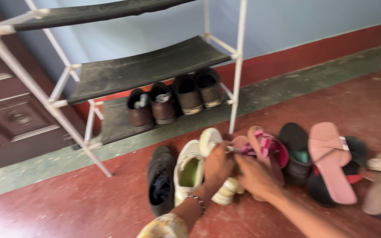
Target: Picking up various shoes and sandals from the floor and organizing them onto a plastic shoe rack.
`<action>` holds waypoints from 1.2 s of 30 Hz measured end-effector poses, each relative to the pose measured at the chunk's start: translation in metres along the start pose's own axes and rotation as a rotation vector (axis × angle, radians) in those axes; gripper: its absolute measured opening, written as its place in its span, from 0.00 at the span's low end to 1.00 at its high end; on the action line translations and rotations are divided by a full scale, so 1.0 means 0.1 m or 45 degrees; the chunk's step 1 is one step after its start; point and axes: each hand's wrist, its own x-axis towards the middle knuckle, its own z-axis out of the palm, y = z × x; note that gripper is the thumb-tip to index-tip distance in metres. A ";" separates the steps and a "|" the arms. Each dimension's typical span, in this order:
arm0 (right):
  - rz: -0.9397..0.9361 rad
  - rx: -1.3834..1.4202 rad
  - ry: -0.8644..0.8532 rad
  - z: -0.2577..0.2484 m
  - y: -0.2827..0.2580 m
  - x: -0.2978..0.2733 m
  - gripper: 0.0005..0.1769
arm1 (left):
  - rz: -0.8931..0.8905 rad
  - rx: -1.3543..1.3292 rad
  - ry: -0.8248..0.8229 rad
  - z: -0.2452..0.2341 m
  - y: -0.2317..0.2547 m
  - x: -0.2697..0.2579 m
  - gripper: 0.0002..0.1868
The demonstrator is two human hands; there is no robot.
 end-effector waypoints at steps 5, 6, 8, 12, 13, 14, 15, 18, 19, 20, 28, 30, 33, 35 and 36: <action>-0.436 -0.065 0.443 0.08 0.16 -0.03 0.29 | 0.102 -0.024 -0.028 -0.06 -0.01 0.00 0.16; -0.347 -0.020 0.438 0.03 0.07 -0.06 0.24 | 0.066 0.016 -0.014 -0.11 0.04 0.00 0.12; -0.323 0.050 0.520 -0.04 0.20 -0.07 0.21 | -0.002 0.056 -0.051 -0.13 0.24 -0.01 0.12; -0.357 0.118 0.800 -0.23 0.48 -0.14 0.21 | -0.013 0.085 -0.097 -0.02 0.43 -0.01 0.13; -0.350 0.115 0.805 -0.26 0.60 -0.13 0.21 | -0.008 0.081 -0.103 0.09 0.45 0.01 0.13; -0.281 0.126 0.876 -0.29 0.72 -0.13 0.22 | -0.048 0.100 -0.150 0.21 0.47 0.02 0.12; -0.212 0.137 0.946 -0.32 0.84 -0.13 0.24 | -0.087 0.119 -0.197 0.33 0.49 0.03 0.11; 0.036 0.216 0.712 -0.30 1.27 -0.13 0.30 | 0.209 0.015 -0.161 0.80 0.40 0.01 0.18; 0.041 0.214 0.716 -0.30 1.31 -0.17 0.30 | 0.213 0.011 -0.166 0.94 0.39 0.00 0.18; 0.065 0.241 0.454 -0.31 1.36 -0.22 0.26 | 0.324 0.084 -0.196 1.10 0.39 0.00 0.20; -0.144 0.126 0.238 -0.08 2.05 -0.22 0.20 | 0.342 0.199 -0.478 1.58 0.79 -0.23 0.27; -0.207 0.134 0.590 -0.23 2.05 -0.29 0.20 | 0.544 0.172 -0.242 1.74 0.76 -0.21 0.25; -0.015 0.059 0.891 -0.64 1.95 -0.58 0.20 | 0.641 0.126 -0.306 1.76 0.84 -0.23 0.28; 0.168 0.066 0.934 -0.83 1.98 -0.77 0.23 | 0.623 0.127 -0.381 1.80 0.90 -0.27 0.28; 0.325 0.081 0.965 -0.93 2.00 -0.86 0.26 | 0.591 0.144 -0.438 1.84 0.93 -0.29 0.28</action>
